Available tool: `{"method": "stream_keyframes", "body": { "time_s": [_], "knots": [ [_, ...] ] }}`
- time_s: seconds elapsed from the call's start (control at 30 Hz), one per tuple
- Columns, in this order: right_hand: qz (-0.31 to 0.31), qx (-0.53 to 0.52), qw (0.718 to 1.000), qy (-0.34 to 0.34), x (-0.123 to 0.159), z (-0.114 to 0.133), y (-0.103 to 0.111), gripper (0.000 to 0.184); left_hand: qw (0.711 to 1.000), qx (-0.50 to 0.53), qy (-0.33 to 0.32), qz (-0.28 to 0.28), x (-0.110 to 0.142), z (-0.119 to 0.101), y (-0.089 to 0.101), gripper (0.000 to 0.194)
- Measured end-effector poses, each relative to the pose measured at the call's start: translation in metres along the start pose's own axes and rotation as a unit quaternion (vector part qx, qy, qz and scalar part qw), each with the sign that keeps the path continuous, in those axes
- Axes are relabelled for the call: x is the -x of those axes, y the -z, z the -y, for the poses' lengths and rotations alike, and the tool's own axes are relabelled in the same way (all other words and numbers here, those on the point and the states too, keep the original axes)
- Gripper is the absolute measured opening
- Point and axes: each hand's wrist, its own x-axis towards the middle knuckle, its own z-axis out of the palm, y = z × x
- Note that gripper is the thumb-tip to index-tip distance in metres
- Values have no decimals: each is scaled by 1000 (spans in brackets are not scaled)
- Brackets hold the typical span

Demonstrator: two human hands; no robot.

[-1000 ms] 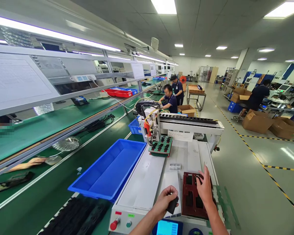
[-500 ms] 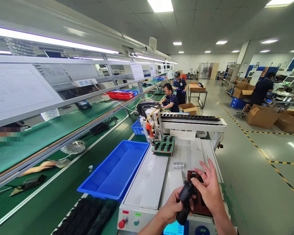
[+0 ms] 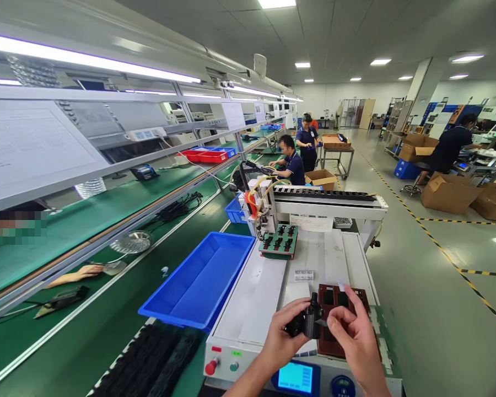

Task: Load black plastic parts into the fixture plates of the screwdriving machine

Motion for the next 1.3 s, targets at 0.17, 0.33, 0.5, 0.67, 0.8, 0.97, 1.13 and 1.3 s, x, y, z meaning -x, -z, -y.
{"method": "stream_keyframes", "body": {
  "time_s": [0.17, 0.33, 0.5, 0.67, 0.8, 0.97, 1.13, 1.3],
  "knots": [
    [42, -3, 996, -78, 0, -14, 0, 106, 999, -37, -35, 1, -1, 8, 1, 57],
    [30, 27, 996, -82, -4, -18, 1, 113, 998, -41, -36, 6, 0, 10, -2, 57],
    [17, 66, 996, -66, -4, -13, 1, 115, 998, -41, -39, 13, -2, 3, -2, 56],
    [4, 76, 996, -54, -3, -9, 0, 118, 998, -37, -41, 8, -2, 1, -5, 55],
    [7, 82, 995, -55, -3, -6, -1, 119, 999, -35, -40, 7, -3, 0, -5, 57],
    [-6, 107, 993, -45, -3, -1, -6, 118, 999, -39, -37, 1, -4, -2, -4, 56],
    [-29, 130, 991, -21, 2, 3, -14, 118, 999, -32, -33, -2, -5, -7, -2, 52],
    [-75, 168, 982, 52, 16, -12, -24, 108, 1000, -22, -21, -7, -6, -13, 1, 52]
  ]
}}
